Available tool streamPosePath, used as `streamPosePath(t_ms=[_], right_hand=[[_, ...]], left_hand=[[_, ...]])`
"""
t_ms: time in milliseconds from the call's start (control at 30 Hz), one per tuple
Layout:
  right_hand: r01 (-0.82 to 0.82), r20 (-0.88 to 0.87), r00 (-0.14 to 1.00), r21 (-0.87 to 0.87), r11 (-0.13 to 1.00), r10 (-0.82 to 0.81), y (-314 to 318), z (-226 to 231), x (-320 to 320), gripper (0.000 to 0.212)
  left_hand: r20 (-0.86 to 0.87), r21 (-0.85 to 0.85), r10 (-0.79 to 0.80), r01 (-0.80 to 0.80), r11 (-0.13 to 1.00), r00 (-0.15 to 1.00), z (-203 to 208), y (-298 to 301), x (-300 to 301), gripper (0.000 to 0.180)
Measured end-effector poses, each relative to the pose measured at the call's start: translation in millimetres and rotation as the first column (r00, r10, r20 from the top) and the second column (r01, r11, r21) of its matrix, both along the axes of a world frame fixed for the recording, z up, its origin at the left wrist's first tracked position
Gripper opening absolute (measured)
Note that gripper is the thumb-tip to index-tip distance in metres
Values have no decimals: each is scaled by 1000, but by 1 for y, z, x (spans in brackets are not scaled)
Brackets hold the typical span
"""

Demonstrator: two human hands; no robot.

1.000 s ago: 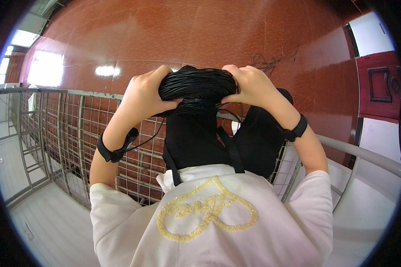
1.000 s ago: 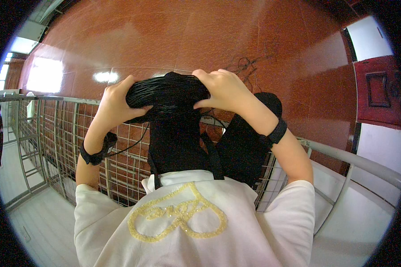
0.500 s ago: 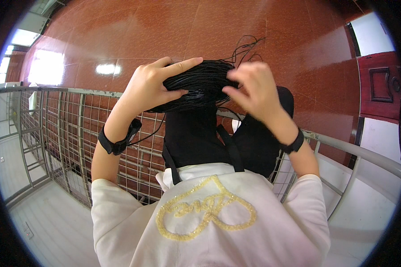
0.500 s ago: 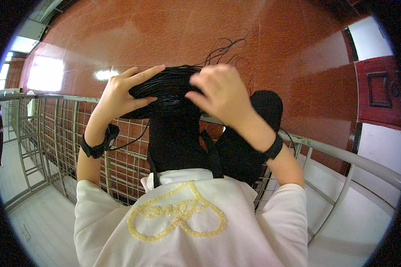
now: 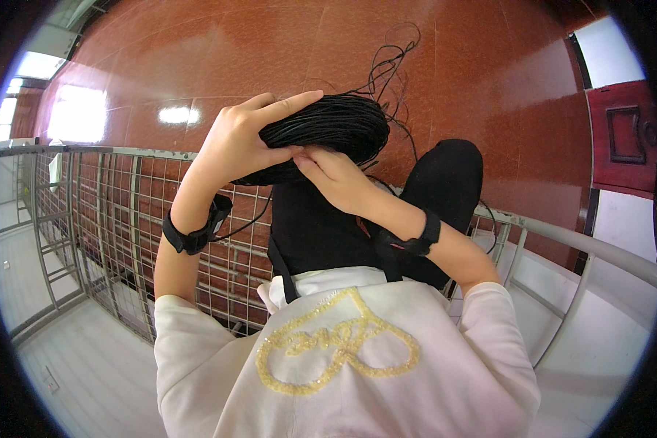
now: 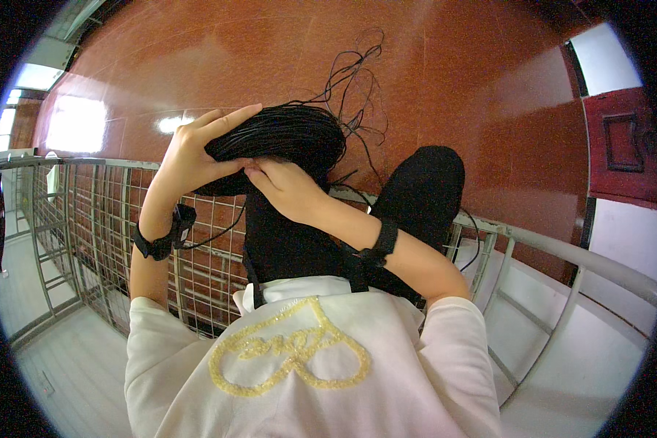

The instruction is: The person winds thin black wires around a thick coil of black cable held by hand, repeatedly looping the loose ends around the main bundle.

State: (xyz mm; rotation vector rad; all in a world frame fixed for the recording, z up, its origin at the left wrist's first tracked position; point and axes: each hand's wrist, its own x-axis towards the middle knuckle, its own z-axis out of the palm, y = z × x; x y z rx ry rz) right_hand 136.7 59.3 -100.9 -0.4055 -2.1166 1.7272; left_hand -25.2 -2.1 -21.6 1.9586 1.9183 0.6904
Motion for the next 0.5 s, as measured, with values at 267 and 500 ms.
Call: streamPosePath(t_ms=[267,500], right_hand=[[69,146,988,-186,980,-41,-8,-19,-27,28],[-53,3,998,-375,925,58,-5,-18,-40,27]], left_hand=[[21,35,22,-23,999,1000,-4,-1,-12,71],[57,33,81,-83,996,995,-7,0,-17,71]])
